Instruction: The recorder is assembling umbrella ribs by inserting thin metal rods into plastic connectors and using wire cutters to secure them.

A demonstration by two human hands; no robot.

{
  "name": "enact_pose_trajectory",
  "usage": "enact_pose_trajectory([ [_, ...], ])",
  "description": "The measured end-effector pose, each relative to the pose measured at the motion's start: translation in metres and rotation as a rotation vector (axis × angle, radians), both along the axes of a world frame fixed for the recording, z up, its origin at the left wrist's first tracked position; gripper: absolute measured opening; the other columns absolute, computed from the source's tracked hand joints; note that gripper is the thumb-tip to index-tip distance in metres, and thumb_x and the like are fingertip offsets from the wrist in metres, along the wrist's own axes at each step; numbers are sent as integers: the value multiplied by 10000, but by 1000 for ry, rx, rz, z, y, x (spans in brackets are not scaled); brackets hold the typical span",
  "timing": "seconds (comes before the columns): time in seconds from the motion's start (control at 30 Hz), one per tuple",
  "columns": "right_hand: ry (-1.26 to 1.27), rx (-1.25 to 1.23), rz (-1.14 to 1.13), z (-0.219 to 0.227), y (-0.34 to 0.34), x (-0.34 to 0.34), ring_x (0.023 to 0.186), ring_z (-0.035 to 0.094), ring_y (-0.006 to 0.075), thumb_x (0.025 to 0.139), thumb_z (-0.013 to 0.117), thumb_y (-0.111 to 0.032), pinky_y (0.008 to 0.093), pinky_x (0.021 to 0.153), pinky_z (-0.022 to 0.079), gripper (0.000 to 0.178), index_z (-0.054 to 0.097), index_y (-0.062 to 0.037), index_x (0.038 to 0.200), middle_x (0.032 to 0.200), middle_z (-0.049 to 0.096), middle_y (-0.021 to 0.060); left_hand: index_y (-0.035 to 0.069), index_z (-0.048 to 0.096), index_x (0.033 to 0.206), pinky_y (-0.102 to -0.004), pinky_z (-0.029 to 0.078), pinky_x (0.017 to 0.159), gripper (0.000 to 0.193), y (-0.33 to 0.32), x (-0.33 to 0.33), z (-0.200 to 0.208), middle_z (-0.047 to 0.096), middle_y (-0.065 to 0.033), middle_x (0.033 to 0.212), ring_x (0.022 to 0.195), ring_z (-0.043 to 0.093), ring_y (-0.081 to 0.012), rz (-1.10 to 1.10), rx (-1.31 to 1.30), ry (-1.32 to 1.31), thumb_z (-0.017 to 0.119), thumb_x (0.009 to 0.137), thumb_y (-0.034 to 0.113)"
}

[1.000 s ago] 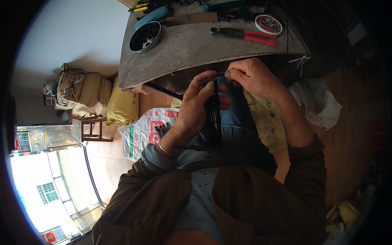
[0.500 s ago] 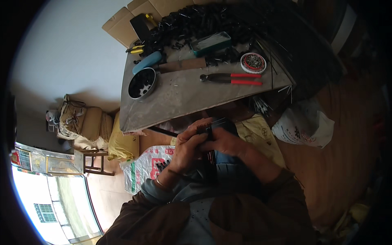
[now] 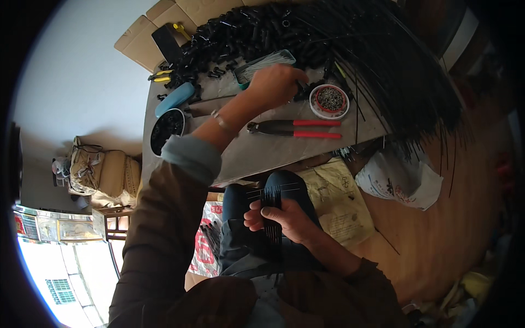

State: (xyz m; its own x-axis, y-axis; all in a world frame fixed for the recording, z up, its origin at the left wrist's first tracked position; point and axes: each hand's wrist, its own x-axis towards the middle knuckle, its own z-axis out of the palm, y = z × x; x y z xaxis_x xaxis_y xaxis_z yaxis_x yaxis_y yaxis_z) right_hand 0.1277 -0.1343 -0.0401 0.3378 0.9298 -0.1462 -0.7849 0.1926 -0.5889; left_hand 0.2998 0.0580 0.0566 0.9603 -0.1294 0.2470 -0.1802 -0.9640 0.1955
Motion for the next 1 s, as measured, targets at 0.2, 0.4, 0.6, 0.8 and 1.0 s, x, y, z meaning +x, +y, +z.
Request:
enact_pose_trajectory([
  [0.2, 44, -108, -32, 9, -10, 15, 949, 653, 303, 949, 501, -96, 400, 844, 520, 249, 536, 37, 1157, 1043, 653, 186, 236, 677, 1070, -390, 538, 709, 309, -17, 45, -3, 687, -84, 957, 876, 670, -276, -15, 341, 239, 563, 798, 145],
  [0.4, 56, -92, 30, 2, -10, 21, 905, 655, 267, 946, 507, -100, 381, 833, 505, 236, 551, 32, 1136, 1009, 663, 174, 49, 543, 1188, -350, 563, 652, 385, 20, 40, 35, 671, -168, 924, 767, 685, -241, 256, -813, 214, 573, 807, 100],
  [0.6, 34, -49, 47, -6, -9, 22, 897, 654, 252, 944, 509, -102, 369, 831, 511, 241, 549, 42, 1133, 998, 664, 168, 90, 444, 1238, -322, 539, 656, 328, 65, -15, 28, 593, -167, 1101, 807, 650, -258, -70, -1872, 406, 507, 953, 238],
  [0.8, 44, -53, 45, -1, -1, 16, 887, 653, 248, 941, 494, -86, 361, 825, 513, 235, 548, 44, 1130, 979, 664, 160, 90, 542, 1082, -370, 513, 689, 254, 55, -49, 1, 620, -114, 943, 790, 629, -273, 57, -160, -35, 572, 830, 98],
  [1.0, 31, -66, 84, 9, -2, 11, 885, 654, 261, 938, 488, -86, 375, 828, 509, 218, 552, 38, 1105, 975, 661, 160, 94, 628, 928, -404, 518, 772, 175, 31, -43, -19, 572, -98, 953, 962, 586, -282, 105, 329, 70, 577, 761, 90],
])
